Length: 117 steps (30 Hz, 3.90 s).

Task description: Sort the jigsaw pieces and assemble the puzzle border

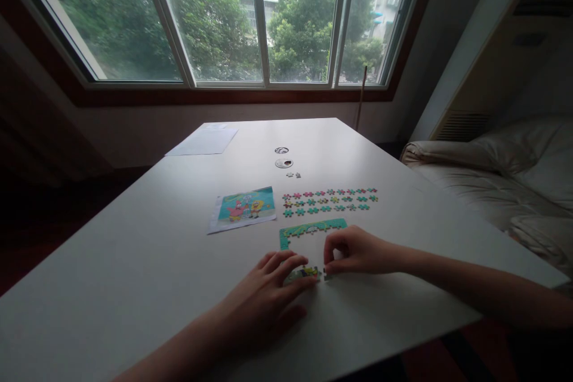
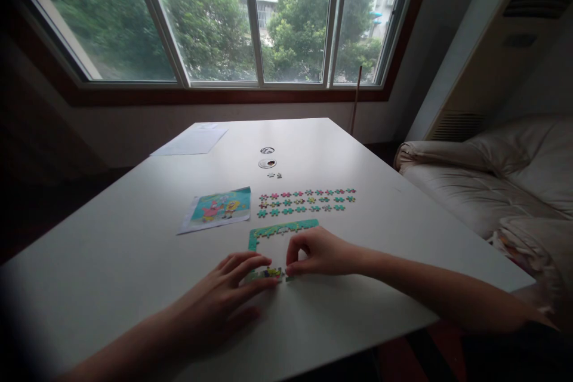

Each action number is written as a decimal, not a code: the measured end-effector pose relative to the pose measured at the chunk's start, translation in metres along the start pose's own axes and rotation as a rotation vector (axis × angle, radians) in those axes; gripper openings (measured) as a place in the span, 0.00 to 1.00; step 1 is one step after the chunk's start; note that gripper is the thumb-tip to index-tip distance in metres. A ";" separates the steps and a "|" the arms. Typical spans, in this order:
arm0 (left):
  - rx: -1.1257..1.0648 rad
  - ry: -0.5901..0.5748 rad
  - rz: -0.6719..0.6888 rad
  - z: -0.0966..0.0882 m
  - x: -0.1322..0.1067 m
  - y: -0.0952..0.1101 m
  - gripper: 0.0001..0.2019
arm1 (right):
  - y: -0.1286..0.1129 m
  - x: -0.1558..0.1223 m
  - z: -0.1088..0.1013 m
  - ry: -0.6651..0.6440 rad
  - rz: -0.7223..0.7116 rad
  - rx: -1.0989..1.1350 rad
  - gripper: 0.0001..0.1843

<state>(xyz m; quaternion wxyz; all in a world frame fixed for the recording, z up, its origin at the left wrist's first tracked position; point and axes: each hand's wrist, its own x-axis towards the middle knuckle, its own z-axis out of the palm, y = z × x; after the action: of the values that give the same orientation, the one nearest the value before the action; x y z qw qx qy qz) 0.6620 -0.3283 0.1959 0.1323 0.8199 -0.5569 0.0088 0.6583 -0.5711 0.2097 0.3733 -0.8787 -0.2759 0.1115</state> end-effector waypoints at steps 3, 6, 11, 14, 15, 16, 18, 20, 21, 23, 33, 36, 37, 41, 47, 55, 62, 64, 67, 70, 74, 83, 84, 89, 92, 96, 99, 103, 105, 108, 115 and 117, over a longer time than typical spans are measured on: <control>-0.007 -0.013 -0.003 -0.001 0.001 0.000 0.21 | 0.001 0.005 0.002 0.059 -0.053 -0.064 0.06; -0.019 -0.017 0.000 -0.002 0.001 0.001 0.21 | 0.001 0.008 0.006 0.088 -0.069 -0.114 0.06; -0.022 -0.014 0.013 -0.004 0.001 0.003 0.21 | 0.000 0.008 0.009 0.100 -0.041 -0.173 0.06; -0.019 -0.020 0.011 -0.004 0.002 0.004 0.20 | -0.001 0.004 0.003 0.115 -0.053 -0.183 0.07; -0.019 -0.025 0.014 -0.004 0.003 0.004 0.20 | -0.002 0.002 0.000 0.125 -0.063 -0.187 0.08; -0.019 -0.033 0.019 -0.005 0.003 0.004 0.21 | -0.002 -0.001 -0.003 0.132 -0.071 -0.194 0.09; -0.018 -0.053 0.028 -0.007 0.005 0.005 0.21 | -0.003 -0.006 -0.008 0.122 -0.074 -0.208 0.10; -0.015 -0.065 0.039 -0.010 0.006 0.006 0.22 | -0.004 -0.009 -0.011 0.090 -0.056 -0.220 0.13; -0.013 -0.070 0.044 -0.011 0.007 0.007 0.22 | -0.005 -0.010 -0.011 0.074 -0.043 -0.225 0.14; -0.012 -0.079 0.055 -0.014 0.007 0.007 0.23 | -0.006 -0.011 -0.009 0.053 -0.019 -0.240 0.15; -0.013 -0.114 0.057 -0.014 0.006 0.007 0.23 | -0.005 -0.007 -0.003 0.006 0.011 -0.200 0.13; -0.015 -0.120 0.053 -0.015 0.007 0.006 0.23 | -0.005 -0.006 0.000 0.026 0.008 -0.200 0.13; -0.015 -0.124 0.054 -0.015 0.007 0.006 0.24 | -0.005 -0.006 0.000 0.028 0.002 -0.197 0.13; -0.005 -0.131 0.053 -0.015 0.007 0.006 0.24 | -0.006 -0.005 -0.001 0.026 -0.025 -0.194 0.12; -0.021 -0.115 0.045 -0.014 0.008 0.007 0.24 | -0.009 -0.007 -0.003 0.032 -0.041 -0.202 0.09; -0.029 -0.094 0.055 -0.015 0.008 0.008 0.23 | -0.014 -0.004 0.000 0.068 -0.095 -0.342 0.01; -0.026 -0.103 0.048 -0.011 0.007 0.004 0.24 | -0.003 0.015 -0.023 0.063 -0.129 -0.346 0.05; -0.016 -0.092 0.038 -0.009 0.005 0.002 0.24 | 0.010 0.032 -0.038 0.094 -0.137 -0.390 0.05; -0.013 -0.060 0.021 -0.006 0.001 -0.001 0.23 | 0.034 0.065 -0.063 0.113 -0.069 -0.480 0.06; -0.006 -0.040 0.009 -0.005 -0.001 -0.004 0.22 | 0.060 0.098 -0.083 0.084 0.043 -0.484 0.11; 0.018 -0.041 -0.007 -0.005 -0.001 -0.005 0.21 | 0.087 0.133 -0.094 0.126 0.149 -0.434 0.14; 0.029 -0.043 -0.028 -0.004 -0.001 -0.004 0.20 | 0.105 0.176 -0.084 0.118 0.236 -0.426 0.17; 0.029 -0.044 -0.029 -0.004 -0.001 -0.004 0.20 | 0.105 0.178 -0.084 0.113 0.246 -0.423 0.16; 0.028 -0.052 -0.021 -0.004 -0.001 -0.005 0.20 | 0.105 0.185 -0.087 0.074 0.302 -0.375 0.16; 0.024 -0.045 -0.016 -0.004 -0.001 -0.005 0.20 | 0.107 0.189 -0.088 0.055 0.357 -0.333 0.15; 0.016 -0.060 -0.015 -0.006 0.001 -0.003 0.20 | 0.109 0.193 -0.089 0.056 0.426 -0.276 0.18; 0.007 -0.062 -0.012 -0.007 0.001 -0.002 0.20 | 0.108 0.195 -0.090 0.055 0.451 -0.235 0.21; -0.001 -0.057 -0.013 -0.007 0.001 -0.002 0.20 | 0.103 0.197 -0.091 0.061 0.478 -0.192 0.16; -0.005 -0.060 -0.011 -0.008 0.001 -0.002 0.20 | 0.099 0.194 -0.092 0.099 0.467 -0.177 0.15; -0.027 -0.051 -0.008 -0.009 0.000 0.000 0.20 | 0.087 0.181 -0.091 0.176 0.390 -0.157 0.12; -0.094 -0.031 0.007 -0.008 0.003 0.009 0.18 | 0.046 0.094 -0.068 -0.011 0.168 0.011 0.11; -0.082 -0.033 0.031 -0.003 0.006 0.010 0.18 | 0.036 0.063 -0.057 -0.169 0.068 0.102 0.12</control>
<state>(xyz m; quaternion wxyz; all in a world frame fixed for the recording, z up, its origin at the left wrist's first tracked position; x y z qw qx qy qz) 0.6558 -0.3361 0.2020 0.1564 0.8051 -0.5715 -0.0256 0.7478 -0.5893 0.2244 0.3888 -0.8549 -0.2706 0.2114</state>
